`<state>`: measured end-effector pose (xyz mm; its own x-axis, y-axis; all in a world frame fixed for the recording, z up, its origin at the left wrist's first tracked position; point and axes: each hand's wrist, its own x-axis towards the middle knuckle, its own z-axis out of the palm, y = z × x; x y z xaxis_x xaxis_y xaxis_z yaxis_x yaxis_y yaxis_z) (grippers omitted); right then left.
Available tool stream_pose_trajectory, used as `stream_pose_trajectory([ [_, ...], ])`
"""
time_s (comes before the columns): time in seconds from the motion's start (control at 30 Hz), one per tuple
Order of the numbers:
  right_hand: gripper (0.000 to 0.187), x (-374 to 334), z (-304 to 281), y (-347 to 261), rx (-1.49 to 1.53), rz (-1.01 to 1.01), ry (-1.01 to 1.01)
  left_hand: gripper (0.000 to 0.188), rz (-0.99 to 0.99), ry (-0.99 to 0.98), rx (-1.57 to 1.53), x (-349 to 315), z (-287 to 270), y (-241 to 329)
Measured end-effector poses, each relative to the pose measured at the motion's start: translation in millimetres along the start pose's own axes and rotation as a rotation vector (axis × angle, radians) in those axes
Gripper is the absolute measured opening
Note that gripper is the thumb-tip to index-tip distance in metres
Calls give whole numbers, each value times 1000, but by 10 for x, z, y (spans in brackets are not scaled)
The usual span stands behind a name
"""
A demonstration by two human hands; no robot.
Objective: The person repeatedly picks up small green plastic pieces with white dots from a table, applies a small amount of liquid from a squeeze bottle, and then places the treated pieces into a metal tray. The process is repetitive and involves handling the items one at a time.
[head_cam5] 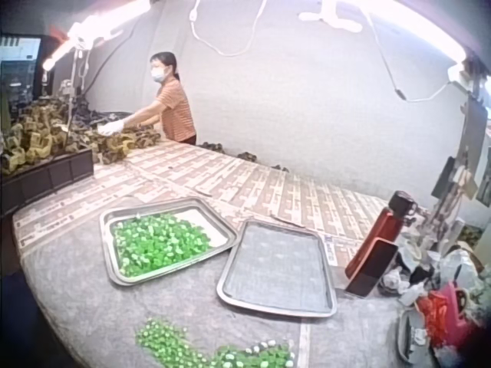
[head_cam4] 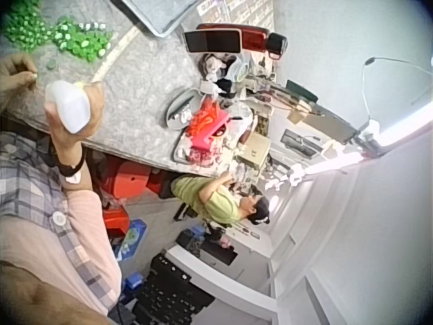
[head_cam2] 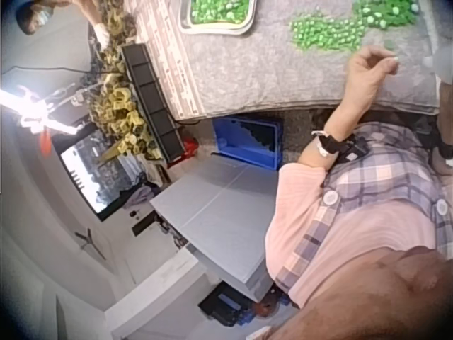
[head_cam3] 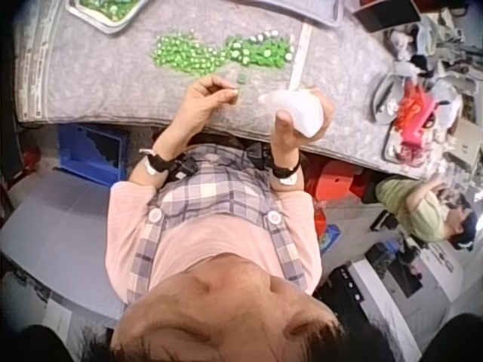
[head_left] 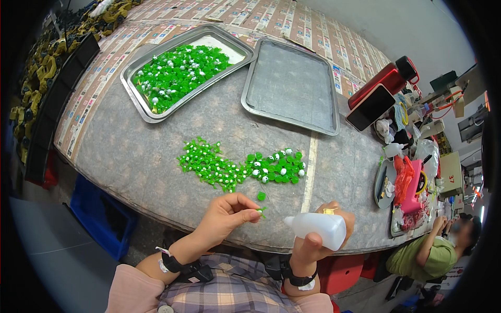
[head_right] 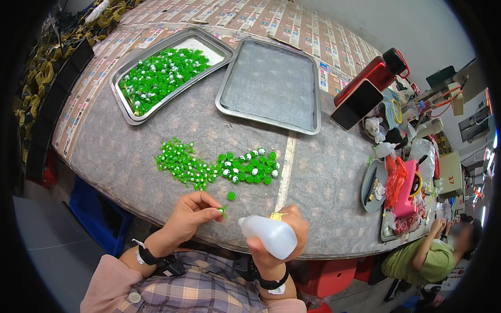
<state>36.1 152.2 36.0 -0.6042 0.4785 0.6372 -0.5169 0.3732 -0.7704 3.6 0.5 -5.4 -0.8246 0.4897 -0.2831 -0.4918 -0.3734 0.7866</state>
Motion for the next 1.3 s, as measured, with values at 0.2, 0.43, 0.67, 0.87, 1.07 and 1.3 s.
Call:
stream_pose_trajectory([
  [0.2, 51, -2, -20, 38, -28, -54, -67, 9, 65, 10, 73, -10, -9, -13],
  [0.43, 52, -3, -23, 24, -111, -64, -135, 9, 95, 22, 37, -28, 14, -4],
  [0.67, 40, 237, -198, 68, -172, 101, 159, 10, 131, 79, 39, -19, -57, -1],
  [0.87, 32, 533, -766, 533, -280, 340, 113, 10, 168, 145, -4, 9, -127, 54],
  [1.07, 36, 419, -1323, 927, -279, 499, 14, 11, 183, 178, 20, 38, -109, 107],
  [1.3, 27, 439, -755, 255, -894, -47, 222, 10, 174, 154, -17, 37, -181, 85],
])
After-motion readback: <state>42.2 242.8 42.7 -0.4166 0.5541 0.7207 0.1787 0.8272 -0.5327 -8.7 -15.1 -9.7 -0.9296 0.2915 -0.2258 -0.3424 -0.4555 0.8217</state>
